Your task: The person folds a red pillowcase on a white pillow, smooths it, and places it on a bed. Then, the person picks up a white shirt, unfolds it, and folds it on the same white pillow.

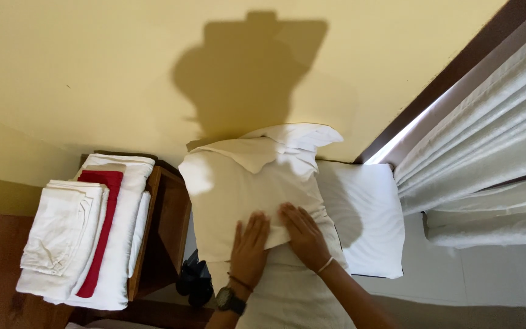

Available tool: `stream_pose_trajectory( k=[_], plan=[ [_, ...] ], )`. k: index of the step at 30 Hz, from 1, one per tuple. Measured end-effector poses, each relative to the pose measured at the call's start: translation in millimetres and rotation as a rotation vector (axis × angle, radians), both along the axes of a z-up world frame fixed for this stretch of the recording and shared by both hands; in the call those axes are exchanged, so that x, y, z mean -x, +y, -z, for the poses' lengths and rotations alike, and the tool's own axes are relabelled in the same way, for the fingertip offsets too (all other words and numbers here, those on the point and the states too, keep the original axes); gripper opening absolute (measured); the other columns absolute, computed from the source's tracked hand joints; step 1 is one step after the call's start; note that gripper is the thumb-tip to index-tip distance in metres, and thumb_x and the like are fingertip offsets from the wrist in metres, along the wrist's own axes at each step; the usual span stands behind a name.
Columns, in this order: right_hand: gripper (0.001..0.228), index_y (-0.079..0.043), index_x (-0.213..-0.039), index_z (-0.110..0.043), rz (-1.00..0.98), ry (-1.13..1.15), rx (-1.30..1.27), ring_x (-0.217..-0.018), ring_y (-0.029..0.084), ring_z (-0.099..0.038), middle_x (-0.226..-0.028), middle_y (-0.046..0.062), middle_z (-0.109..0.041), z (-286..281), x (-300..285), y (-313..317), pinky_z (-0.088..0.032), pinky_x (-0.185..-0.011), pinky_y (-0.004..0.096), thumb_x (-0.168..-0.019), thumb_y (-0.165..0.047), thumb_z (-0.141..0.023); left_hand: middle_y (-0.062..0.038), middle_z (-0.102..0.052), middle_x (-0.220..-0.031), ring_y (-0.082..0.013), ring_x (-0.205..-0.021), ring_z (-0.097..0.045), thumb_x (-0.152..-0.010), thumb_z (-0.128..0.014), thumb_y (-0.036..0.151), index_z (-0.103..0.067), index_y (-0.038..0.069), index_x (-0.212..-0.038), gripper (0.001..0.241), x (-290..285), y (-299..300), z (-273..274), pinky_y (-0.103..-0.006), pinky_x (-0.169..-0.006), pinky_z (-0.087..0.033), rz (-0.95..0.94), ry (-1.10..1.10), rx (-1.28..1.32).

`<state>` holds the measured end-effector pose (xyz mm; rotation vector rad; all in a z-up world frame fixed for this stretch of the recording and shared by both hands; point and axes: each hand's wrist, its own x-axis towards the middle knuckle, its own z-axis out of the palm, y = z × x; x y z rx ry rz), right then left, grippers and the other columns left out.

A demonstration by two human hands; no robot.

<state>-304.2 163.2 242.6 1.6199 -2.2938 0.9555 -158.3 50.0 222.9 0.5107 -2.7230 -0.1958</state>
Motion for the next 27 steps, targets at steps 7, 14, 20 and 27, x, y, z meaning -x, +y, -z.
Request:
stream_pose_trajectory(
  k=[7,14,20,27],
  plan=[
    [0.039,-0.009,-0.138,-0.060,0.056,0.014,0.059,-0.140,0.024,-0.051,-0.146,0.006,-0.058,39.6,37.6,-11.0,-0.041,-0.120,0.039,-0.099,-0.007,-0.053,-0.007,-0.048,-0.158,-0.0224,-0.152,-0.035,-0.081,-0.065,0.006,-0.048,0.006,-0.149,0.070,19.6,8.5,-35.8,-0.0480,-0.127,-0.018,0.071,0.077,-0.161],
    [0.053,-0.012,-0.145,-0.052,0.255,-0.054,-0.238,-0.130,0.025,-0.060,-0.147,0.009,-0.058,99.1,80.6,34.3,-0.054,-0.103,0.035,-0.093,-0.007,-0.058,0.000,-0.047,-0.159,-0.0189,-0.151,-0.034,-0.082,-0.072,0.010,-0.049,0.014,-0.149,0.071,7.0,6.9,-19.2,-0.0465,-0.128,-0.017,0.077,0.030,-0.199],
    [0.054,-0.010,-0.143,-0.053,0.216,-0.161,-0.388,-0.118,0.027,-0.067,-0.138,0.009,-0.065,39.1,54.3,41.1,-0.058,-0.097,0.038,-0.089,-0.004,-0.058,0.000,-0.046,-0.160,-0.0200,-0.153,-0.032,-0.075,-0.056,-0.009,-0.048,0.016,-0.151,0.080,-16.6,-7.7,-26.8,-0.0463,-0.129,-0.012,0.064,0.066,-0.462],
    [0.044,-0.005,-0.123,-0.068,0.032,-0.132,-0.142,-0.110,0.026,-0.072,-0.133,0.015,-0.069,-146.2,-21.3,12.6,-0.063,-0.080,0.030,-0.081,0.004,-0.061,-0.018,-0.050,-0.156,-0.0316,-0.151,-0.041,-0.101,-0.039,0.015,-0.054,0.000,-0.142,0.046,-61.8,-16.5,-47.8,-0.0494,-0.130,-0.017,0.026,0.331,-0.621]
  ],
)
